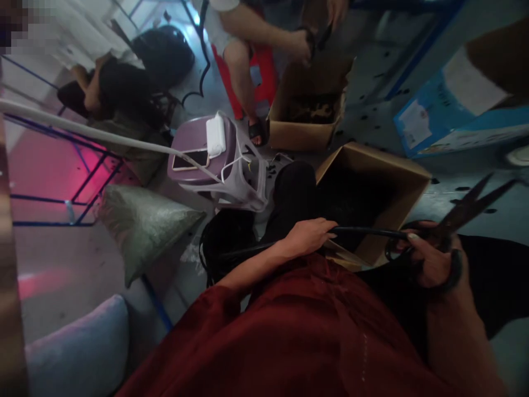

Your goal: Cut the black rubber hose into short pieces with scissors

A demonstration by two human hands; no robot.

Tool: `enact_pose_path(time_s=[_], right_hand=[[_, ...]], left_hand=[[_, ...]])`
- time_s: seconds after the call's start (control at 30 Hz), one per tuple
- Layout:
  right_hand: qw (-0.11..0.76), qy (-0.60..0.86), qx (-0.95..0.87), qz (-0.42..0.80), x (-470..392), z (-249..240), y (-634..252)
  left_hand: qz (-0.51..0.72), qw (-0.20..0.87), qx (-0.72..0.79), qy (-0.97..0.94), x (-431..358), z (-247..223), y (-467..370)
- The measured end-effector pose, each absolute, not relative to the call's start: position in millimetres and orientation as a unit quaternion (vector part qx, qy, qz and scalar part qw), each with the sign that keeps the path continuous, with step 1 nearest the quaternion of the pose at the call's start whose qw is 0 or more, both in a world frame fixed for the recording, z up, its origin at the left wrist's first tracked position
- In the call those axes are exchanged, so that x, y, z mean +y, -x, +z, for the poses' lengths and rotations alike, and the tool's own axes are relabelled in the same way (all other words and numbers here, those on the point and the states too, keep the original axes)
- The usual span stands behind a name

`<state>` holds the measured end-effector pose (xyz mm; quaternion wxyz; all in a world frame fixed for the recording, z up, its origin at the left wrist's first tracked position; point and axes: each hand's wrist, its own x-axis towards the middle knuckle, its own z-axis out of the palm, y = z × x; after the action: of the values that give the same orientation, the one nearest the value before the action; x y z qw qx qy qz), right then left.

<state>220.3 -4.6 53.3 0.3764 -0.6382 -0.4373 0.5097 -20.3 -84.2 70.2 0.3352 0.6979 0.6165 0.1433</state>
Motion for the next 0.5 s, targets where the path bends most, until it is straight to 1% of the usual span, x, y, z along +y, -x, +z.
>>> enact_pose_path(time_s=[0.1, 0.3, 0.5], right_hand=[[0.368, 0.625, -0.414, 0.550, -6, 49, -229], [0.407, 0.582, -0.399, 0.580, -4, 45, -233], [0.463, 0.576, -0.381, 0.555, -2, 69, -220]], left_hand=[[0.126, 0.357, 0.601, -0.704, -97, 69, 13], [0.069, 0.375, 0.575, -0.724, -112, 70, 7], [0.044, 0.365, 0.592, -0.717, -115, 65, 10]])
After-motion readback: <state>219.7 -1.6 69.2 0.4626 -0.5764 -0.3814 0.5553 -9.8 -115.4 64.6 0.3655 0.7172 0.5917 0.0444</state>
